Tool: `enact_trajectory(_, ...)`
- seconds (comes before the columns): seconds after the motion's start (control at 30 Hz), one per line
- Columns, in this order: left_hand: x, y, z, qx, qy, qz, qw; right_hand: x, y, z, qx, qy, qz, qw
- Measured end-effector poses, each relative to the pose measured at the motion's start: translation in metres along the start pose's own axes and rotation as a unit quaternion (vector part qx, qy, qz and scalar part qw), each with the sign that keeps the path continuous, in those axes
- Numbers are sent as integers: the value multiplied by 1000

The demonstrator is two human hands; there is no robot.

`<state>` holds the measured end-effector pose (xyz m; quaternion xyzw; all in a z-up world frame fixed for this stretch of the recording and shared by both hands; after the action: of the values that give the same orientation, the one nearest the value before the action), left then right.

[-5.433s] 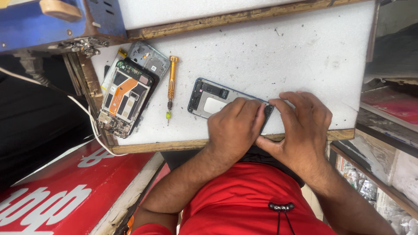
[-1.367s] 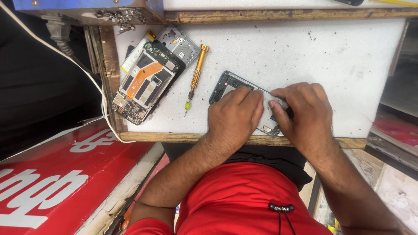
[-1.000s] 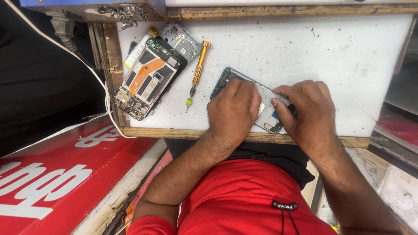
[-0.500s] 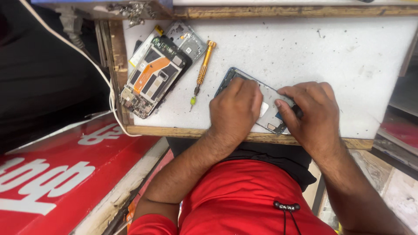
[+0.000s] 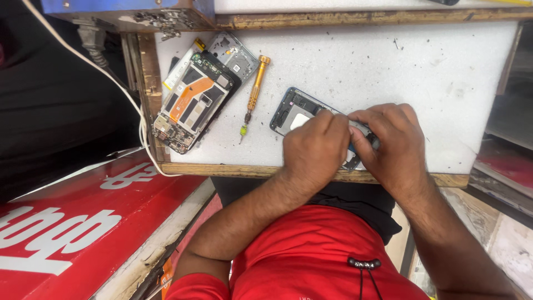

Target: The person removes a protective film from a smartphone back cover, then uses a small metal tool to pry and separate the back cover from the phone body. The person continues to work on the phone's internal components on a cluttered workbench.

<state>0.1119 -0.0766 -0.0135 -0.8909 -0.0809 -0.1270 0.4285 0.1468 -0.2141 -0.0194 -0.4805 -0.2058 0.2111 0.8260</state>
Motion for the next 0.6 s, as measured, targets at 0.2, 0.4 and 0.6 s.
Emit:
enact_trajectory(0.2, 14, -19, 53, 18, -110, 10, 994, 0, -5, 3, 20, 11, 5, 1000)
enact_trajectory(0.4, -10, -55, 27, -69, -32, -74, 994, 12, -16, 17, 6, 23, 5, 1000)
enact_trajectory(0.6, -46, -84, 52, -110, -97, -50, 988, 40, -8, 32, -40, -18, 35, 998)
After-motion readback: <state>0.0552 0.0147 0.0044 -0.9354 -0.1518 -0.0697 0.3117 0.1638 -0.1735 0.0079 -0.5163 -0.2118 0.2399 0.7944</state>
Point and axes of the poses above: each hand's wrist, its own x-axis towards the middle knuckle, its own y-axis out of the palm, z = x × y, the point moved 6 cm from there along x, towards the middle knuckle, and after that the axes turned 4 degrees about -x, right-handed, at the moved point
